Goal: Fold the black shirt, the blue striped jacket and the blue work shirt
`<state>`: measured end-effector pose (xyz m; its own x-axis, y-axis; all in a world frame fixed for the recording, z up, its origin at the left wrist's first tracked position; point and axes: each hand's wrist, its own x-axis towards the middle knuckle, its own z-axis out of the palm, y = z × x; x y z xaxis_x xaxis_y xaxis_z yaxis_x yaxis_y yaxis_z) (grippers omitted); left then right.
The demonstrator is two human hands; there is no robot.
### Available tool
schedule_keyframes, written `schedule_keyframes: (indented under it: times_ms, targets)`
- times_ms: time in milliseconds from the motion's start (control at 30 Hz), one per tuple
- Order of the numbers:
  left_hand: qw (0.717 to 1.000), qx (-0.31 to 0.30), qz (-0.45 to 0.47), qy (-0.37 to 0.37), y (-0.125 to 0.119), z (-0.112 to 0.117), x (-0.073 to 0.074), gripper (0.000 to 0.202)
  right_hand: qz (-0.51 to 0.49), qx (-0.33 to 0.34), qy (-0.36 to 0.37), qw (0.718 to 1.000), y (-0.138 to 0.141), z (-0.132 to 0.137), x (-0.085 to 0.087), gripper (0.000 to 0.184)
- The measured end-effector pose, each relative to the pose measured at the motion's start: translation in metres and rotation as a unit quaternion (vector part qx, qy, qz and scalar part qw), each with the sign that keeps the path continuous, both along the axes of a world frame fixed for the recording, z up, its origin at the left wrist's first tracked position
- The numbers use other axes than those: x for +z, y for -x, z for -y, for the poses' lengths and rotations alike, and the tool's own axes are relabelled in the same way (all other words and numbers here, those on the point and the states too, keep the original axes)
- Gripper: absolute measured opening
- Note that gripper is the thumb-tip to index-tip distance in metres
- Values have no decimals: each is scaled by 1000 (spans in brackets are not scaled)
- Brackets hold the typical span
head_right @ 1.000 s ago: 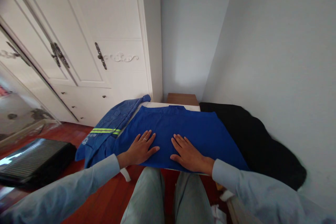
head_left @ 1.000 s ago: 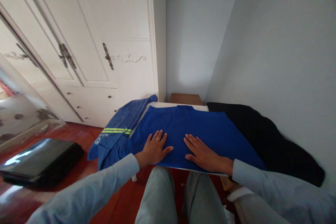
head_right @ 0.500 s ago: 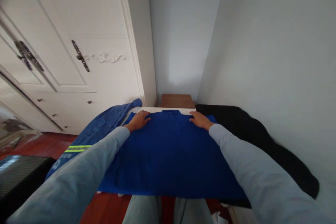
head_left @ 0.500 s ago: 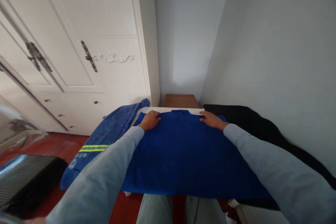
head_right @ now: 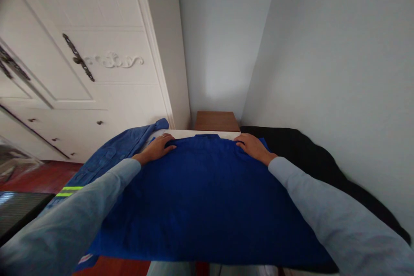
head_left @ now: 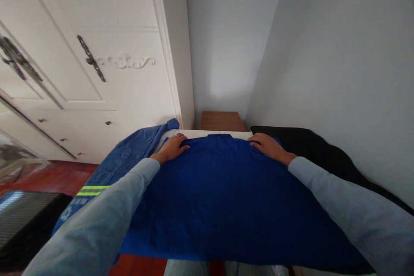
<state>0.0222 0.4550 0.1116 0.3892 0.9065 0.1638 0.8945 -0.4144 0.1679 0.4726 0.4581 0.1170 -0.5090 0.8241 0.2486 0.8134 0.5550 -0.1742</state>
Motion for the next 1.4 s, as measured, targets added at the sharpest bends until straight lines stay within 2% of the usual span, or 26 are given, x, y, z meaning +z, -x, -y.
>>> schedule_keyframes:
  times_ms: [67,167,267,433,500,567,633,733,833,900,1000,1167,1300,1400]
  targets:
    - [1000,9,-2,8,0,-4,-2,51,-11,14,-13,1000,-2,-1,0,33]
    - [1000,31,2,1,-5,-7,-3,41,-24,17,-18,999,-2,-1,3,34]
    - [999,28,17,-38,-7,-5,0,33,-38,20,-16,999,-2,4,13,36]
    - [992,-29,49,-116,7,2,18,40,-79,23,-18,996,-7,7,38,36]
    - [990,-36,53,-123,10,-1,27,42,-94,7,-16,995,-7,0,41,35]
    - [993,-20,46,-108,8,-8,31,41,-99,-22,-6,995,-2,-10,36,32]
    - [997,23,17,-72,-1,-16,30,40,-94,-64,16,993,8,-19,21,31]
    - [996,82,-30,-16,-15,-22,17,38,-81,-125,49,988,22,-25,-7,30]
    - [995,96,-28,-5,-20,-22,4,38,-85,-169,49,981,27,-23,-25,32]
    - [995,97,-15,-2,-17,-22,1,40,-84,-184,52,978,26,-23,-27,32]
    - [994,105,9,8,-11,-26,0,41,-52,-196,86,975,22,-29,-18,31]
    - [986,157,44,10,-16,-29,-2,38,-14,-238,126,963,29,-45,-9,29]
    - [983,177,36,-39,-29,-19,-2,39,3,-242,129,962,39,-47,-16,30]
    - [986,143,22,-84,-37,-3,3,42,18,-235,119,964,45,-42,-19,32]
